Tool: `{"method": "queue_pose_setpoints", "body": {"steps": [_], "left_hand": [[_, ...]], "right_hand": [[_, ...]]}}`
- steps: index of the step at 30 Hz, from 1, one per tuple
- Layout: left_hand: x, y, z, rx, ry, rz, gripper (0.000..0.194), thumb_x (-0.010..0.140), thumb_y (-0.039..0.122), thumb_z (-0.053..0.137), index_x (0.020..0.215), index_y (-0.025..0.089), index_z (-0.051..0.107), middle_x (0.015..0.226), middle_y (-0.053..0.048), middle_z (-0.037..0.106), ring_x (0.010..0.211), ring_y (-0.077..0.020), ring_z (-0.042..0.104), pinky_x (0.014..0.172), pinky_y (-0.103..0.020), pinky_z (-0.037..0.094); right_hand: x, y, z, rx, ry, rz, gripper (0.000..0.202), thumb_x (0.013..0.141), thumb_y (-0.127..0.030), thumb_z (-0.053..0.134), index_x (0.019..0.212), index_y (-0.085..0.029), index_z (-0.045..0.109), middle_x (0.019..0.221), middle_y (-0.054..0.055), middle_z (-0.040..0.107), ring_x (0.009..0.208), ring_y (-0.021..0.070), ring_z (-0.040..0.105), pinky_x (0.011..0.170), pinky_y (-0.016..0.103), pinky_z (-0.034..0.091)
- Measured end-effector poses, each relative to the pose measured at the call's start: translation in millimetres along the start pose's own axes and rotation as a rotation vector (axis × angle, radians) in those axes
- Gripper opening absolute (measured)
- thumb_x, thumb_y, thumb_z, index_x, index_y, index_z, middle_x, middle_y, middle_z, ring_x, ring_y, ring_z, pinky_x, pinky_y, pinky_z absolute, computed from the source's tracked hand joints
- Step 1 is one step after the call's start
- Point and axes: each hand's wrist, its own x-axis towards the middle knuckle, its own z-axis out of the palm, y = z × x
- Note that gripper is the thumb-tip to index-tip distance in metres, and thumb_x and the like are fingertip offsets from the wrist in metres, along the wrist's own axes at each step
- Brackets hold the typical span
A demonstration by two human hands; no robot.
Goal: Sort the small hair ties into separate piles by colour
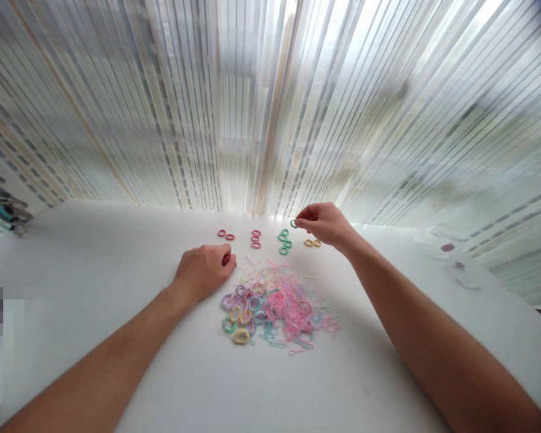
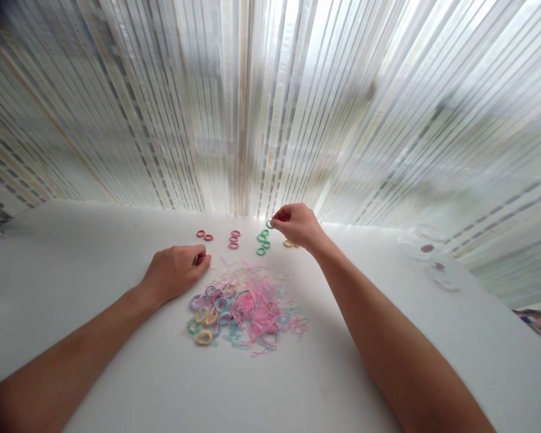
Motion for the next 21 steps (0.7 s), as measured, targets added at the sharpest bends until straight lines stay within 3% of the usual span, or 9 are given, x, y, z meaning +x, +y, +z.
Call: {"method": "queue_pose_setpoints", "body": {"steps": [5,13,21], "left_hand": [[0.8,0.7,-0.6,0.024,-0.012,-0.017,0.037,0.094,0.046,0.038,0.078,0.024,0.063,0.078,-0.006,0.072,0.075,-0.0247,0.067,0.063,-0.032,0.039],[1.1,1.3,-1.1,0.027,-0.021,-0.021,0.038,0.094,0.047,0.038,0.079,0.024,0.064,0.079,-0.007,0.072,0.075,-0.0253,0.067,0.064,-0.032,0.039],[0.8,1.7,-2.2,0.018,-0.013,-0.019,0.037,0.093,0.047,0.038,0.078,0.024,0.062,0.078,-0.006,0.072,0.074,-0.0248,0.066,0.062,-0.033,0.035]], "right_hand": [[1.3,8.8,12.0,-0.121,-0.024,-0.002,0.015,0.076,-0.029,0.072,0.081,-0.016,0.077,0.070,0.005,0.071,0.058,0.0143,0.059,0.050,0.026,0.042],[-0.9,9.2,27.0,-0.222,-0.036,-0.085,0.008,0.075,-0.023,0.071,0.077,-0.017,0.077,0.070,0.004,0.070,0.069,0.0172,0.063,0.065,0.029,0.044],[-1.4,5.0,17.7,-0.242,-0.043,-0.104,0.013,0.078,-0.024,0.068,0.080,-0.017,0.079,0.070,0.005,0.070,0.067,0.0169,0.062,0.063,0.030,0.045]]}}
